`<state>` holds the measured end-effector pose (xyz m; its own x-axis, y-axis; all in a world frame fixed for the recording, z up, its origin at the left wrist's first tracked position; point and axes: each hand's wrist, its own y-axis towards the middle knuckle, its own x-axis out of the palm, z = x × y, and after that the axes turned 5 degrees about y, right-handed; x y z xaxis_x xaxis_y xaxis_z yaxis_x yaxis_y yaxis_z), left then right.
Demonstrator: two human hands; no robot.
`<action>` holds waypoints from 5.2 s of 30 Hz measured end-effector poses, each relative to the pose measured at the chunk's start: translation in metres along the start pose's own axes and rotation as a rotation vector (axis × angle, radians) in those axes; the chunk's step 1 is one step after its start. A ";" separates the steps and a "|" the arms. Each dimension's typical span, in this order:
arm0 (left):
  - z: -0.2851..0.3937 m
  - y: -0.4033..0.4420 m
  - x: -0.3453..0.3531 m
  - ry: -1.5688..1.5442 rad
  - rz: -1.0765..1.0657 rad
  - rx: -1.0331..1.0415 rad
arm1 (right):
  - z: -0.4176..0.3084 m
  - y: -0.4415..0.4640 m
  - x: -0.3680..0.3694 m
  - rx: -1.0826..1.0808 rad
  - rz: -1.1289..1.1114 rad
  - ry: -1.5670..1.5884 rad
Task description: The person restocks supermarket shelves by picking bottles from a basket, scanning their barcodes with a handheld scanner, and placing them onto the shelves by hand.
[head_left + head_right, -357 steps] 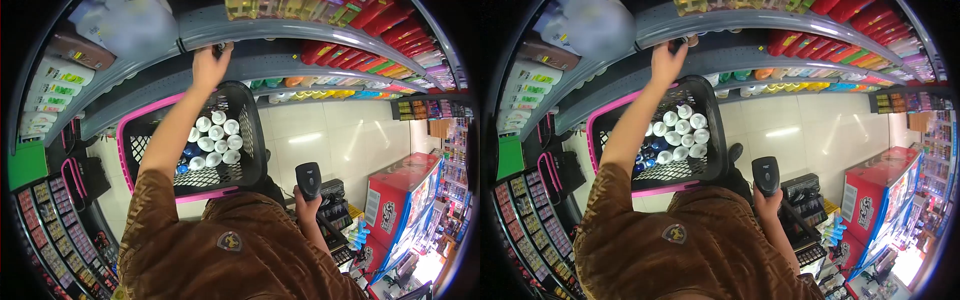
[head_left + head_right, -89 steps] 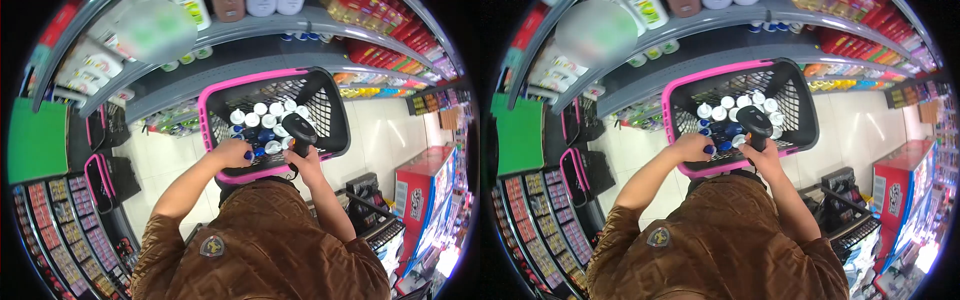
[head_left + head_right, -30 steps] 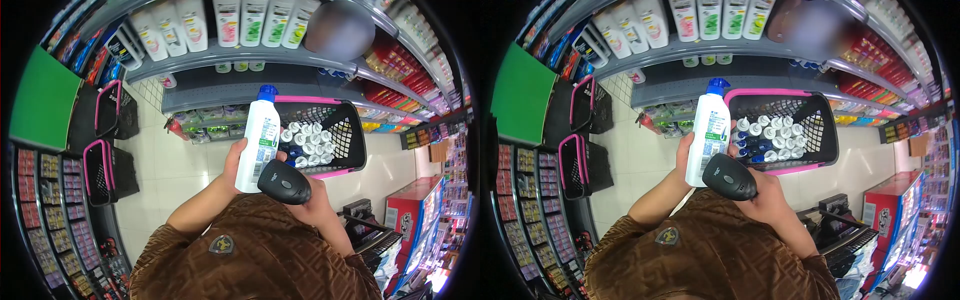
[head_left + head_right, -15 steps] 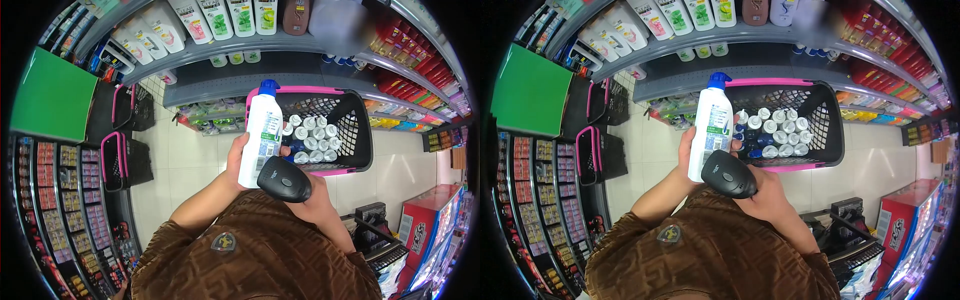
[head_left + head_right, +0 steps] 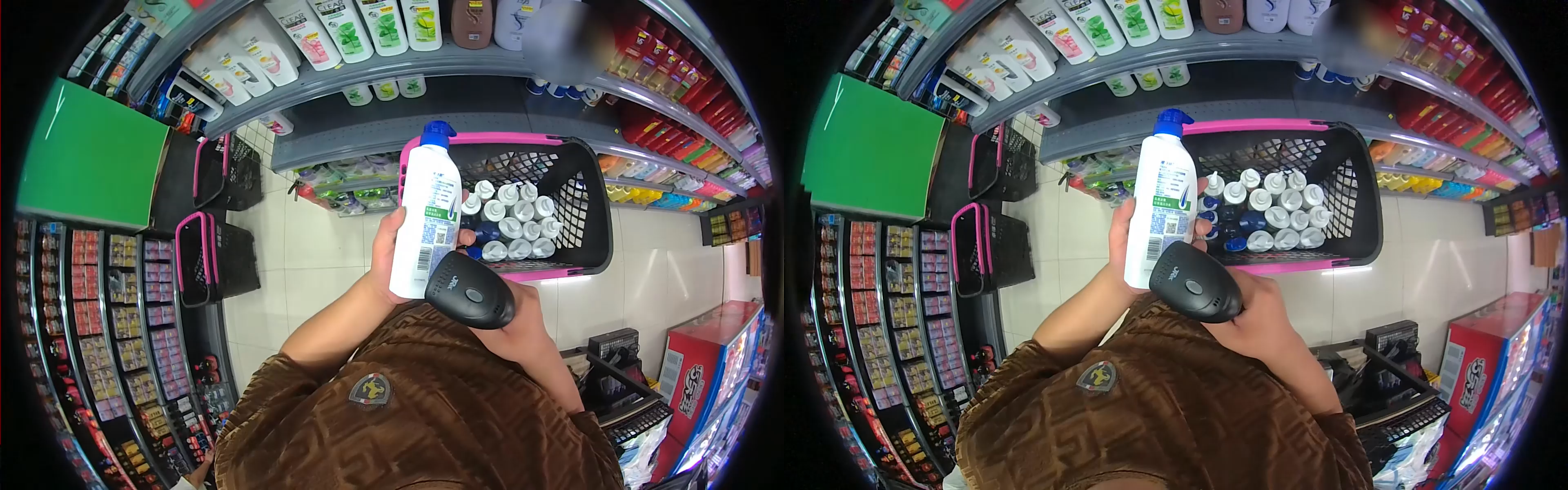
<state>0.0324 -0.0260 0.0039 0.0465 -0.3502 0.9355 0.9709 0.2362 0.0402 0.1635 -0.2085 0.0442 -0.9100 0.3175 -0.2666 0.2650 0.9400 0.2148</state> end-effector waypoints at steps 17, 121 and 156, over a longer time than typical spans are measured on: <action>0.029 -0.033 -0.017 0.011 0.302 0.103 | 0.007 0.027 0.040 0.112 0.033 0.062; 0.126 0.079 0.050 1.274 0.123 -0.177 | 0.108 0.019 -0.061 0.309 0.064 0.636; 0.019 0.046 0.018 0.211 0.184 -0.080 | -0.031 0.030 -0.050 0.041 -0.138 -0.068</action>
<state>0.0737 -0.0044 0.0291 0.2628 -0.4906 0.8308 0.9567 0.2440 -0.1585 0.2072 -0.2002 0.0927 -0.9155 0.1911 -0.3540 0.1529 0.9792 0.1331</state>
